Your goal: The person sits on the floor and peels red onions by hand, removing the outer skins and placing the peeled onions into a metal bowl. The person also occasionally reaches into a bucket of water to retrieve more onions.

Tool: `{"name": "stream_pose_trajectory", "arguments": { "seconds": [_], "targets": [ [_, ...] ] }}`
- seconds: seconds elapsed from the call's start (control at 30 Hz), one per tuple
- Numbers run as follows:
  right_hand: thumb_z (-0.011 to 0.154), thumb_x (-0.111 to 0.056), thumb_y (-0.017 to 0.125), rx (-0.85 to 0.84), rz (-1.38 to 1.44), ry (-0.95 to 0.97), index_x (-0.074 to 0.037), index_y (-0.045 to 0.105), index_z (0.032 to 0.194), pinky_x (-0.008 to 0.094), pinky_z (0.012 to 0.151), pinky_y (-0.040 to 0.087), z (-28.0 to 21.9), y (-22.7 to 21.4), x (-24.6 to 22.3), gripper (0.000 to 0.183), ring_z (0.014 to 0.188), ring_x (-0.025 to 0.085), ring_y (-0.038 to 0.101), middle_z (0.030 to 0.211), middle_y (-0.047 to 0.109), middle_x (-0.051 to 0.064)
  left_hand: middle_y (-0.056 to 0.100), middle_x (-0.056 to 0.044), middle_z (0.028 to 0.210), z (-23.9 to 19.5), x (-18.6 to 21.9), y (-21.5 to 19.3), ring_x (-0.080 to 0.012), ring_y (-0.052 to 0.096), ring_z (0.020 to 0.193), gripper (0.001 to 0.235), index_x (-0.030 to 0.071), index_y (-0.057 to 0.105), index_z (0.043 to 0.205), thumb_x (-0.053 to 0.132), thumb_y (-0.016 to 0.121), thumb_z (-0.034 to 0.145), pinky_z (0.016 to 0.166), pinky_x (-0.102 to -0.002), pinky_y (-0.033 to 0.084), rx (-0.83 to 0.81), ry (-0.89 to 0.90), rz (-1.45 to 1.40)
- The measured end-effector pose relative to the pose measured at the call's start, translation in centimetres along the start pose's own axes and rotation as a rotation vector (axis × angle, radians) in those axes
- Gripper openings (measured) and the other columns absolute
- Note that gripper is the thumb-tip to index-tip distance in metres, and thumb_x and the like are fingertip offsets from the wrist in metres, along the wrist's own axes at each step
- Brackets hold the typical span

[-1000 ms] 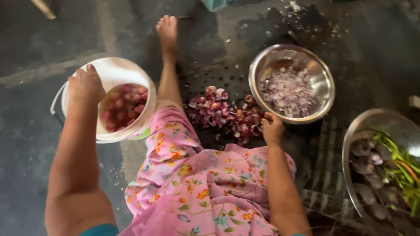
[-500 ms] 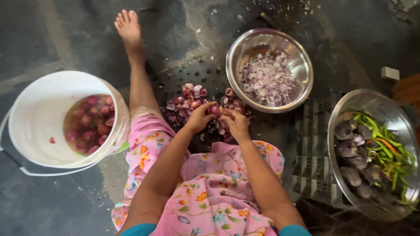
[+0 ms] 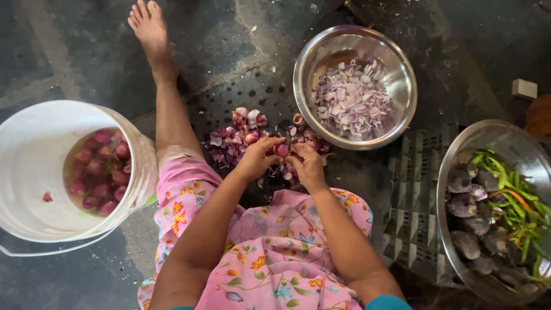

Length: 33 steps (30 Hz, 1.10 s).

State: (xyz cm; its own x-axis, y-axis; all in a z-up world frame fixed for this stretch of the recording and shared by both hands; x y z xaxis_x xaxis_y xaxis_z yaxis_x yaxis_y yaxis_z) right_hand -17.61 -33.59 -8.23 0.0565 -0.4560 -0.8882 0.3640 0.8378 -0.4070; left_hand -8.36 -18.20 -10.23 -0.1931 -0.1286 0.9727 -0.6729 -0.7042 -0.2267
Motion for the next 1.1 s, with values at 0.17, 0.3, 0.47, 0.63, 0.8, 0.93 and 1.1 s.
{"name": "stream_pose_trajectory", "arguments": {
  "seconds": [0.17, 0.3, 0.47, 0.63, 0.8, 0.93, 1.1],
  "targets": [
    [0.082, 0.0, 0.078, -0.065, -0.049, -0.009, -0.006, 0.071, 0.124, 0.032, 0.082, 0.056, 0.0, 0.0, -0.5, 0.042, 0.092, 0.022, 0.069, 0.104, 0.07, 0.01, 0.063, -0.01, 0.096, 0.0, 1.4, -0.6, -0.0217, 0.063, 0.086, 0.057, 0.008, 0.065, 0.136, 0.008, 0.081, 0.081, 0.08, -0.034, 0.053, -0.031, -0.026, 0.14],
    [0.082, 0.003, 0.076, -0.066, -0.102, -0.024, -0.007, 0.07, 0.129, 0.035, 0.075, 0.056, 0.4, 0.3, -0.7, 0.049, 0.084, 0.025, 0.067, 0.097, 0.067, 0.013, 0.064, -0.012, 0.1, 0.6, 2.0, -0.8, -0.0269, 0.062, 0.089, 0.054, 0.005, 0.064, 0.132, 0.009, 0.079, 0.081, 0.082, -0.037, 0.053, -0.037, 0.064, 0.208],
    [0.084, 0.008, 0.069, -0.07, -0.147, -0.018, -0.007, 0.072, 0.123, 0.037, 0.076, 0.057, 0.6, 0.5, 0.2, 0.042, 0.085, 0.027, 0.071, 0.096, 0.068, 0.013, 0.063, -0.016, 0.107, 0.5, 1.6, -0.1, -0.0325, 0.063, 0.097, 0.053, 0.004, 0.063, 0.132, 0.012, 0.08, 0.082, 0.086, -0.039, 0.052, 0.037, 0.098, 0.289],
    [0.084, 0.002, 0.073, -0.036, -0.061, -0.04, -0.003, 0.068, 0.106, 0.038, 0.079, 0.055, 1.3, 1.0, 1.6, 0.023, 0.087, 0.03, 0.071, 0.095, 0.071, 0.013, 0.068, -0.015, 0.102, 1.5, -1.3, -0.3, -0.0289, 0.069, 0.092, 0.053, 0.008, 0.066, 0.133, 0.013, 0.078, 0.082, 0.085, -0.037, 0.055, 0.003, -0.07, 0.248],
    [0.081, -0.005, 0.081, 0.032, -0.223, -0.013, -0.001, 0.069, 0.096, 0.041, 0.073, 0.052, 2.6, 2.0, 2.6, 0.02, 0.082, 0.036, 0.068, 0.089, 0.067, 0.017, 0.072, -0.011, 0.104, 3.6, -5.1, -0.9, -0.0226, 0.073, 0.089, 0.049, 0.011, 0.065, 0.134, 0.014, 0.076, 0.086, 0.081, -0.035, 0.056, -0.052, -0.162, 0.185],
    [0.074, -0.01, 0.085, 0.037, -0.256, -0.123, 0.001, 0.066, 0.099, 0.042, 0.074, 0.053, 2.2, 2.1, 2.1, 0.033, 0.086, 0.038, 0.068, 0.092, 0.068, 0.018, 0.073, -0.008, 0.103, 3.5, -7.3, -0.5, -0.0196, 0.069, 0.091, 0.051, 0.009, 0.064, 0.133, 0.007, 0.079, 0.085, 0.082, -0.033, 0.056, -0.011, -0.228, 0.103],
    [0.083, -0.009, 0.08, 0.021, -0.14, 0.005, -0.002, 0.071, 0.102, 0.037, 0.073, 0.057, 0.6, 1.8, 0.9, 0.022, 0.083, 0.027, 0.074, 0.092, 0.074, 0.013, 0.066, -0.005, 0.118, 1.4, -6.4, 0.4, -0.0142, 0.067, 0.104, 0.059, 0.005, 0.058, 0.138, -0.006, 0.076, 0.082, 0.09, -0.03, 0.057, -0.053, -0.142, -0.273]
  ]
}}
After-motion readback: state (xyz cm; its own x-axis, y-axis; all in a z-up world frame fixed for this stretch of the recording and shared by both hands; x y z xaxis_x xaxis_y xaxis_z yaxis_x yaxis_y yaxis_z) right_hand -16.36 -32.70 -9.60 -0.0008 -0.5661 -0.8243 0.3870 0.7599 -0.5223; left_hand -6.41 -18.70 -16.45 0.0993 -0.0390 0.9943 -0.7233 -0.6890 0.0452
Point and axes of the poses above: each hand's wrist, its own z-axis towards the middle knuckle, its own y-axis out of the palm, x = y × z, the point moved 5 cm from there along z, towards the middle knuckle
